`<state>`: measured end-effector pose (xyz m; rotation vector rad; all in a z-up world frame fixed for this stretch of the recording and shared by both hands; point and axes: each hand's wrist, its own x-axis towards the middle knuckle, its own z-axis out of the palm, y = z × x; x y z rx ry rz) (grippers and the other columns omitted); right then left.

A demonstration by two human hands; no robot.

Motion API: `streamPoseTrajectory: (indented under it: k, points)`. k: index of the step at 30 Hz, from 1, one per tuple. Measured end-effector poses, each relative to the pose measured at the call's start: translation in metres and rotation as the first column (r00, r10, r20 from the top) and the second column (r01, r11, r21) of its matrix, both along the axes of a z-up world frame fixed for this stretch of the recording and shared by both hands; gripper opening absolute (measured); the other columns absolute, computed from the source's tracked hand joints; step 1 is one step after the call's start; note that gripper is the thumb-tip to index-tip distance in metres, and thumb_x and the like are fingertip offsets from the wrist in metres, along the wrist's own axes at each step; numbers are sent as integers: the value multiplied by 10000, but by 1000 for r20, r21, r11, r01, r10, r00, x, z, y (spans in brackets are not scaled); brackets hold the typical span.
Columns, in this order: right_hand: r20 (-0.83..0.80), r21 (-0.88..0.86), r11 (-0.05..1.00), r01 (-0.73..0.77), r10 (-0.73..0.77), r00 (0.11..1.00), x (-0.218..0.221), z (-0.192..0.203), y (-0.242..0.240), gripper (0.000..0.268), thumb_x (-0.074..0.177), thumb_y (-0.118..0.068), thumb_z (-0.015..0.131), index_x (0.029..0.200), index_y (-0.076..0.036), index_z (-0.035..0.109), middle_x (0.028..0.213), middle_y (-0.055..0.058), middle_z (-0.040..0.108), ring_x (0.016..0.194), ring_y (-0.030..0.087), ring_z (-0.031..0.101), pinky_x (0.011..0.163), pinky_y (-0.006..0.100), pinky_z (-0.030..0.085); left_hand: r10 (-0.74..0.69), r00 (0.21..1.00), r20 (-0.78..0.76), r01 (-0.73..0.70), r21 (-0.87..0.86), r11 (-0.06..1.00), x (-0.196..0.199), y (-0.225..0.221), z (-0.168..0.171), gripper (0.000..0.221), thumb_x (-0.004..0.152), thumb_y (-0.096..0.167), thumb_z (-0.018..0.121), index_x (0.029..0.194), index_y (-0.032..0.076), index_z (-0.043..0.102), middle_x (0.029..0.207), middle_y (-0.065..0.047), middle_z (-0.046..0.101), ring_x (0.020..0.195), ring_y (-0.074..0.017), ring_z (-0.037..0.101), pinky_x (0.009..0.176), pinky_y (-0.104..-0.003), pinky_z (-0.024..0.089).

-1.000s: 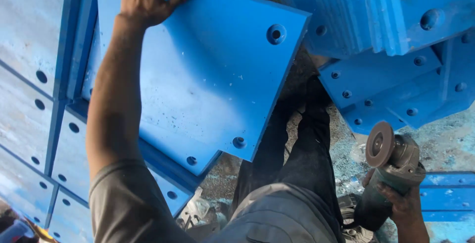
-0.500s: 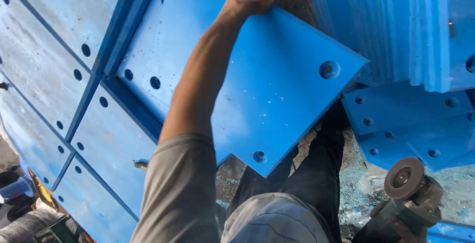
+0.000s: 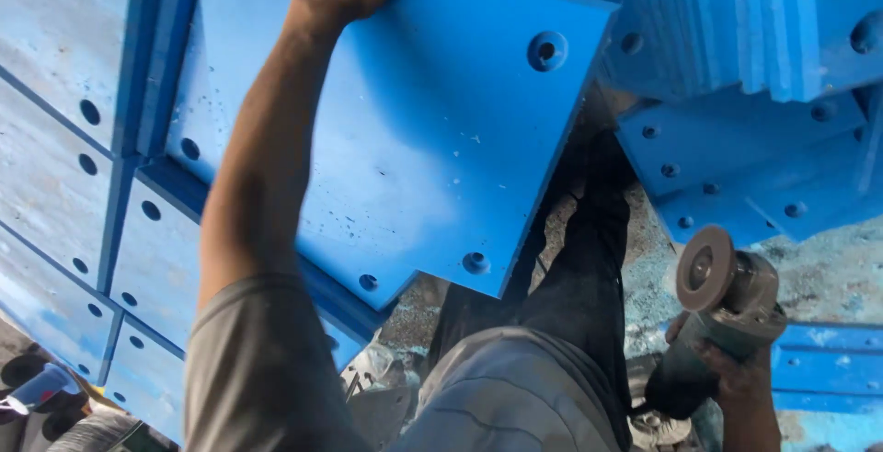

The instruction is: Finishing the edges and holes of blue plastic components using an angle grinder and a small hand tool.

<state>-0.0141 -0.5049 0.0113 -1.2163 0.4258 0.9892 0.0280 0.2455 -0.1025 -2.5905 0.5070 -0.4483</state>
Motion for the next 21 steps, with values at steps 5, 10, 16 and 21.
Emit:
streamPoseTrajectory:
  k: [5, 10, 16, 21]
  points:
    - [125, 54, 997, -48, 41, 991, 24, 9, 15, 718, 764, -137, 792, 1406, -24, 490, 1128, 133, 640, 883, 275, 681, 738, 444, 575, -106, 845, -523, -348, -691, 634, -77, -213, 151, 690, 984, 575, 740, 1417, 73, 548, 1566, -241, 412, 1496, -453, 402, 1224, -649, 375]
    - [151, 33, 985, -171, 165, 975, 53, 11, 22, 686, 769, -232, 821, 1358, -24, 538, 947, 106, 697, 834, 219, 676, 732, 384, 546, -183, 681, -709, -444, -598, 667, -233, -312, 144, 605, 904, 488, 714, 1409, 198, 547, 1602, -205, 386, 1489, -393, 375, 1203, -692, 270]
    - [175, 61, 975, -215, 201, 964, 39, -18, 15, 468, 783, -309, 858, 1086, -7, 667, 913, 99, 724, 882, 211, 719, 804, 371, 595, 62, 796, -602, -462, -540, 704, -211, -340, 122, 239, 942, 144, 680, 1158, 148, 578, 1611, -242, 358, 1510, -471, 335, 1198, -785, 151]
    - [186, 32, 976, -216, 207, 961, 26, -11, 24, 467, 784, -269, 841, 1132, -15, 661, 928, 91, 719, 848, 205, 720, 783, 382, 606, 197, 788, -583, -567, -563, 601, -193, -389, 124, 123, 917, 58, 659, 1007, 111, 594, 1607, -237, 375, 1528, -475, 316, 1202, -799, 66]
